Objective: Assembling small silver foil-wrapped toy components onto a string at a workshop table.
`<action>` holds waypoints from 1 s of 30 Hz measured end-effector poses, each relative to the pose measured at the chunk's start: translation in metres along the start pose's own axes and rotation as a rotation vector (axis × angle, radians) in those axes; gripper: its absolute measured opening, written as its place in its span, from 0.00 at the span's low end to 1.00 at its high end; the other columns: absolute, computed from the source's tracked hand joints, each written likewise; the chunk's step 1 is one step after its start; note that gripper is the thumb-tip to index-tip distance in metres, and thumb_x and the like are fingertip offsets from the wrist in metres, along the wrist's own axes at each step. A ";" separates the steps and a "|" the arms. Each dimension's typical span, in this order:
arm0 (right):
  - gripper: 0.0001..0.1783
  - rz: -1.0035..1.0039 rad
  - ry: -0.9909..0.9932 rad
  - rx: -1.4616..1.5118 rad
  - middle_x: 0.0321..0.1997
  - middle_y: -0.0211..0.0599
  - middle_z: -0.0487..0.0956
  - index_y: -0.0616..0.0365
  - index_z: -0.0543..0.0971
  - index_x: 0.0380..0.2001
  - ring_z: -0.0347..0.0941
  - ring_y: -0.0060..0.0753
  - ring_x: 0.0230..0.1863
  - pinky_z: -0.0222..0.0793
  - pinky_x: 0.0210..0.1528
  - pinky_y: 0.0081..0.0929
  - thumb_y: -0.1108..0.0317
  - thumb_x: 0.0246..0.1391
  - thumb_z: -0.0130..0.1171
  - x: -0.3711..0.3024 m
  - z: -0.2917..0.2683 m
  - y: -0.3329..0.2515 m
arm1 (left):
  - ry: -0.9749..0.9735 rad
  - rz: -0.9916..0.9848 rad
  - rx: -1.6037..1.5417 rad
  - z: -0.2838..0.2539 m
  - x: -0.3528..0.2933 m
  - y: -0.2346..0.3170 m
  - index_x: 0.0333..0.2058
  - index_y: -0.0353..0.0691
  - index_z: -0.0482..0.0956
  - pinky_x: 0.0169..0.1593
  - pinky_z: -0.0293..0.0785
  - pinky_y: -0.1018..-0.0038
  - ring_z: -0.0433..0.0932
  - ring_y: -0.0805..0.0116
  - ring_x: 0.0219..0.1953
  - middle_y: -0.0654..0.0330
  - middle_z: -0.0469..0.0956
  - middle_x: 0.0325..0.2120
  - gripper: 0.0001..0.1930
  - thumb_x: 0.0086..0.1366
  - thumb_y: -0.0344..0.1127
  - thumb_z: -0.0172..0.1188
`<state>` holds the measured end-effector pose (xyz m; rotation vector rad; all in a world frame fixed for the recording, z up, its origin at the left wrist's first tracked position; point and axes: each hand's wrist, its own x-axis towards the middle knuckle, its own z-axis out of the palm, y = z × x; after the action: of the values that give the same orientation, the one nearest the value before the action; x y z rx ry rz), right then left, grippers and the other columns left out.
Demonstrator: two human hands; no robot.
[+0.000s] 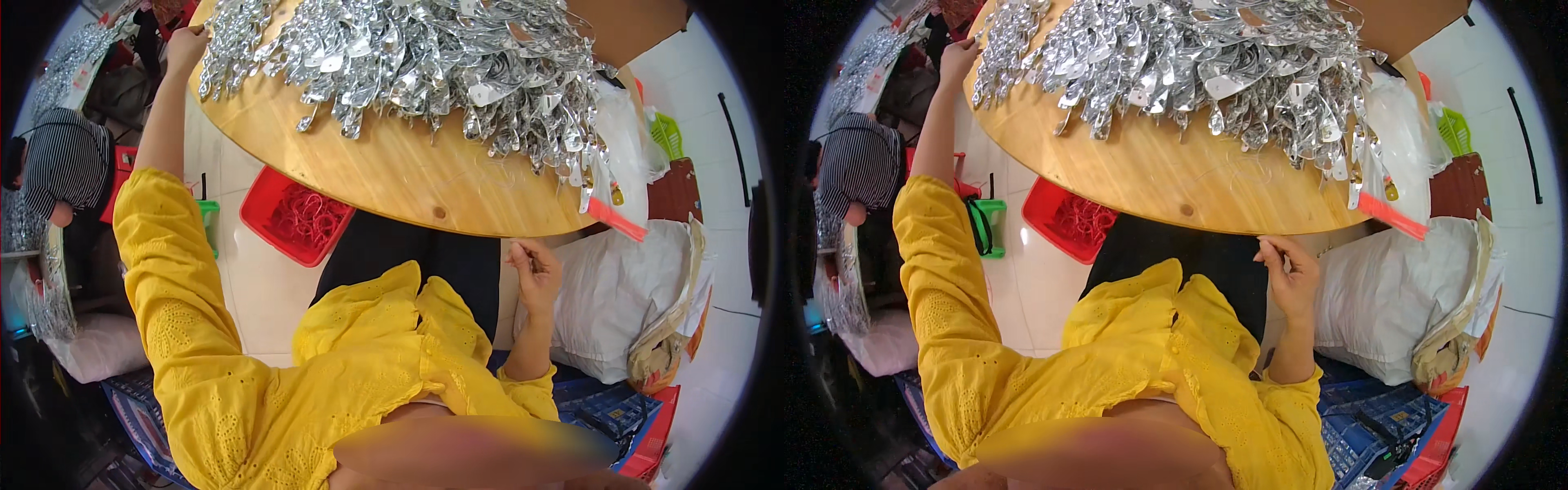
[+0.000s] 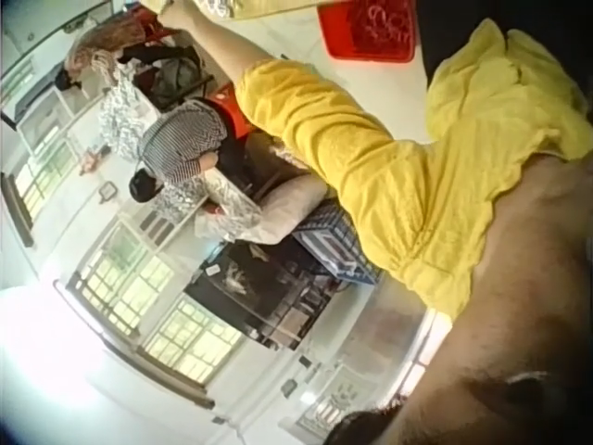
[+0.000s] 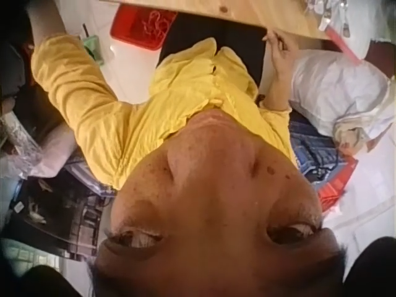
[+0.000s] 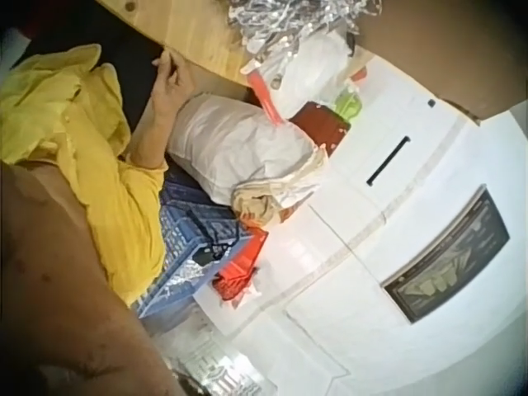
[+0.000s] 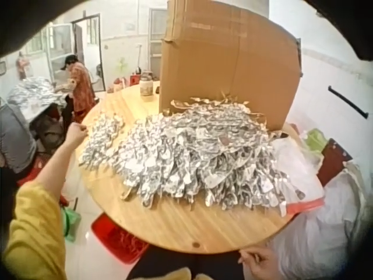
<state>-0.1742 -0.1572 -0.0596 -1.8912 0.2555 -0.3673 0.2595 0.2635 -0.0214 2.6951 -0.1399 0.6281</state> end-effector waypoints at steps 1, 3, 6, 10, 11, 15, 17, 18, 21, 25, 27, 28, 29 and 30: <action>0.06 0.000 0.006 -0.006 0.20 0.31 0.71 0.65 0.73 0.29 0.67 0.19 0.22 0.62 0.25 0.12 0.75 0.46 0.52 -0.001 -0.002 0.003 | 0.013 0.068 0.103 0.008 0.002 0.004 0.32 0.43 0.76 0.37 0.68 0.67 0.73 0.54 0.29 0.49 0.74 0.24 0.15 0.48 0.42 0.48; 0.06 0.035 0.058 0.031 0.20 0.31 0.71 0.64 0.73 0.29 0.66 0.18 0.22 0.61 0.25 0.12 0.74 0.46 0.52 -0.004 -0.008 0.008 | 0.004 0.068 0.135 0.015 0.000 0.022 0.28 0.38 0.76 0.38 0.67 0.64 0.72 0.50 0.30 0.46 0.73 0.25 0.14 0.46 0.40 0.46; 0.06 0.050 0.047 0.027 0.20 0.31 0.71 0.65 0.73 0.30 0.66 0.18 0.22 0.61 0.25 0.12 0.74 0.46 0.52 -0.002 -0.010 0.008 | -0.125 0.042 0.166 0.019 0.001 0.029 0.23 0.34 0.75 0.38 0.67 0.63 0.72 0.49 0.31 0.45 0.72 0.25 0.14 0.45 0.38 0.44; 0.06 0.042 0.054 0.005 0.20 0.31 0.71 0.65 0.73 0.30 0.66 0.18 0.22 0.61 0.25 0.12 0.74 0.46 0.51 0.000 -0.008 0.007 | -0.166 0.035 0.255 0.023 0.009 0.020 0.37 0.43 0.73 0.39 0.66 0.67 0.72 0.56 0.36 0.49 0.73 0.29 0.18 0.51 0.47 0.48; 0.06 0.022 0.049 0.001 0.20 0.31 0.71 0.65 0.73 0.30 0.66 0.18 0.22 0.61 0.25 0.12 0.75 0.46 0.51 0.001 -0.007 0.007 | -0.167 0.037 0.258 0.023 0.007 0.017 0.37 0.43 0.73 0.39 0.66 0.67 0.72 0.56 0.36 0.49 0.73 0.29 0.18 0.51 0.47 0.48; 0.06 -0.014 0.046 0.045 0.20 0.31 0.71 0.65 0.73 0.30 0.66 0.19 0.22 0.62 0.25 0.12 0.75 0.46 0.51 0.003 -0.003 0.003 | 0.119 0.241 0.176 0.011 -0.010 0.020 0.44 0.44 0.68 0.44 0.63 0.69 0.67 0.58 0.44 0.52 0.68 0.42 0.23 0.51 0.48 0.51; 0.06 -0.014 0.050 0.064 0.20 0.31 0.71 0.65 0.73 0.30 0.66 0.19 0.22 0.62 0.25 0.13 0.76 0.46 0.51 0.001 -0.003 0.003 | 0.188 0.315 0.100 -0.007 -0.028 0.032 0.44 0.42 0.68 0.43 0.64 0.69 0.67 0.59 0.44 0.53 0.67 0.43 0.23 0.51 0.47 0.52; 0.06 -0.015 0.054 0.079 0.20 0.31 0.71 0.65 0.73 0.30 0.66 0.19 0.22 0.62 0.25 0.13 0.76 0.46 0.51 0.000 -0.003 0.003 | 0.144 0.303 -0.017 -0.015 -0.037 0.036 0.45 0.42 0.66 0.44 0.63 0.71 0.66 0.61 0.46 0.54 0.65 0.44 0.22 0.53 0.46 0.52; 0.06 -0.009 0.070 0.067 0.20 0.31 0.71 0.65 0.73 0.30 0.66 0.19 0.22 0.62 0.25 0.12 0.75 0.46 0.51 -0.006 -0.004 0.005 | 0.077 0.305 -0.303 -0.028 -0.073 0.071 0.46 0.41 0.66 0.43 0.63 0.77 0.67 0.69 0.44 0.58 0.67 0.43 0.20 0.54 0.40 0.53; 0.06 -0.022 0.091 0.051 0.20 0.31 0.71 0.64 0.73 0.29 0.66 0.18 0.22 0.62 0.25 0.12 0.75 0.46 0.52 -0.009 -0.008 0.005 | -0.134 0.265 -0.482 -0.053 -0.117 0.127 0.41 0.41 0.70 0.38 0.65 0.79 0.70 0.72 0.36 0.61 0.70 0.37 0.16 0.55 0.40 0.52; 0.06 -0.033 0.079 0.056 0.20 0.31 0.71 0.64 0.73 0.29 0.66 0.18 0.22 0.62 0.25 0.12 0.75 0.46 0.52 -0.010 -0.009 0.004 | -0.136 0.344 -0.552 -0.059 -0.131 0.139 0.40 0.40 0.70 0.37 0.65 0.80 0.70 0.74 0.34 0.62 0.71 0.35 0.14 0.55 0.38 0.51; 0.06 -0.032 0.087 0.054 0.20 0.31 0.71 0.64 0.73 0.29 0.66 0.18 0.22 0.62 0.25 0.12 0.75 0.46 0.52 -0.011 -0.009 0.004 | -0.155 0.342 -0.620 -0.062 -0.137 0.146 0.40 0.40 0.70 0.37 0.65 0.81 0.70 0.74 0.34 0.61 0.71 0.35 0.14 0.55 0.37 0.52; 0.06 -0.032 0.081 0.075 0.20 0.31 0.72 0.64 0.73 0.29 0.66 0.18 0.22 0.62 0.25 0.12 0.75 0.45 0.52 -0.010 -0.008 0.003 | -0.171 0.337 -0.686 -0.064 -0.140 0.152 0.39 0.40 0.71 0.37 0.65 0.81 0.70 0.73 0.34 0.61 0.71 0.34 0.13 0.55 0.36 0.52; 0.06 -0.033 0.077 0.095 0.20 0.32 0.72 0.64 0.73 0.29 0.67 0.18 0.22 0.62 0.25 0.12 0.75 0.45 0.52 -0.010 -0.007 0.002 | -0.165 0.365 -0.727 -0.065 -0.141 0.156 0.40 0.40 0.71 0.37 0.65 0.81 0.70 0.73 0.35 0.61 0.70 0.34 0.14 0.54 0.37 0.53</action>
<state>-0.1865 -0.1604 -0.0607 -1.7919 0.2544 -0.4669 0.0792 0.1445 0.0216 2.0130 -0.7585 0.3498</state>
